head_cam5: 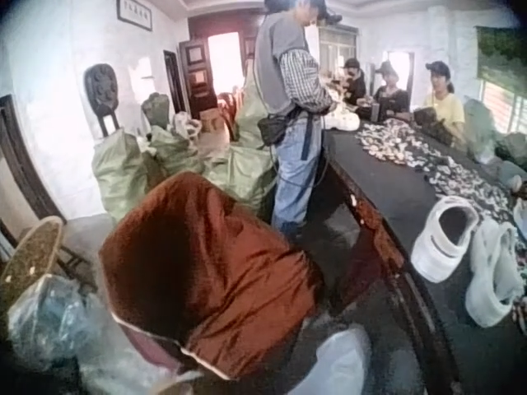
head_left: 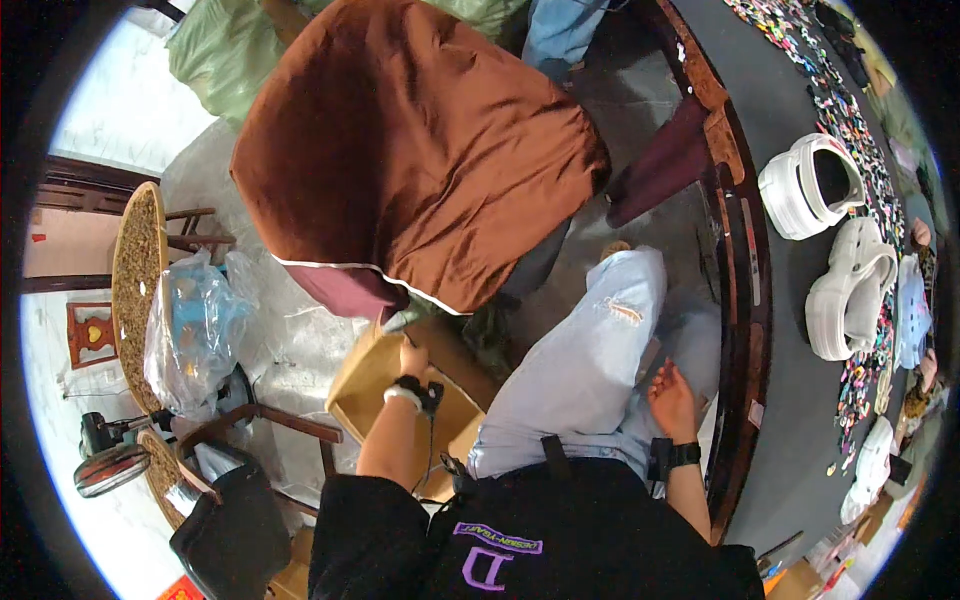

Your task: Attaching decorative charms to rubber clog shoes.

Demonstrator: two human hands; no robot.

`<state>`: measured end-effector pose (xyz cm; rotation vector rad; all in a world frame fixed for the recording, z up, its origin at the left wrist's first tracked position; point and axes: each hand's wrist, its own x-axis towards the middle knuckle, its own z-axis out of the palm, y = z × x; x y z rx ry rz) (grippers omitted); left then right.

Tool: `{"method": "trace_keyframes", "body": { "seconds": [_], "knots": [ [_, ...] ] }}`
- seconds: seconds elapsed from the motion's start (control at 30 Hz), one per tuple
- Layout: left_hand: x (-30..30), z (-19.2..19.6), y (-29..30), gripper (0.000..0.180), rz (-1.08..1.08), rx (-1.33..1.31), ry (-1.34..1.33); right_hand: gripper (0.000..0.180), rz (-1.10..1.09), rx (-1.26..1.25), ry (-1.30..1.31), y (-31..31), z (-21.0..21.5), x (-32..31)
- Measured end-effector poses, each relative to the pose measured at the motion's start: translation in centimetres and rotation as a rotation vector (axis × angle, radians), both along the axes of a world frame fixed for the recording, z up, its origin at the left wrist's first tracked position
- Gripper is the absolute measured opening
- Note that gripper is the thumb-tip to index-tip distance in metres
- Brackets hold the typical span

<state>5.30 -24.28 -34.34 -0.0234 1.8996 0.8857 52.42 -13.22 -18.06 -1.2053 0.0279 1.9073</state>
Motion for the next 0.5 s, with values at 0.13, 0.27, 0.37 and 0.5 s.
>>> {"method": "trace_keyframes", "body": {
  "seconds": [0.13,0.27,0.37,0.5],
  "knots": [
    [-4.5,-2.1,4.4,0.038,-0.141,0.094,0.224,0.022,0.033,-0.013,-0.012,0.4,-0.4,-1.2],
    [-10.6,-3.7,2.7,0.034,-0.100,0.200,0.473,0.022,0.077,-0.027,0.062,0.3,-0.5,-4.1],
    [-11.7,-2.3,-1.6,0.029,-0.267,0.078,0.561,0.021,0.088,-0.019,0.117,0.2,-0.5,-5.1],
    [-5.5,3.2,-4.0,0.031,-0.276,0.031,0.570,0.021,0.074,-0.016,0.037,0.5,-0.2,-2.9]
  ]
}}
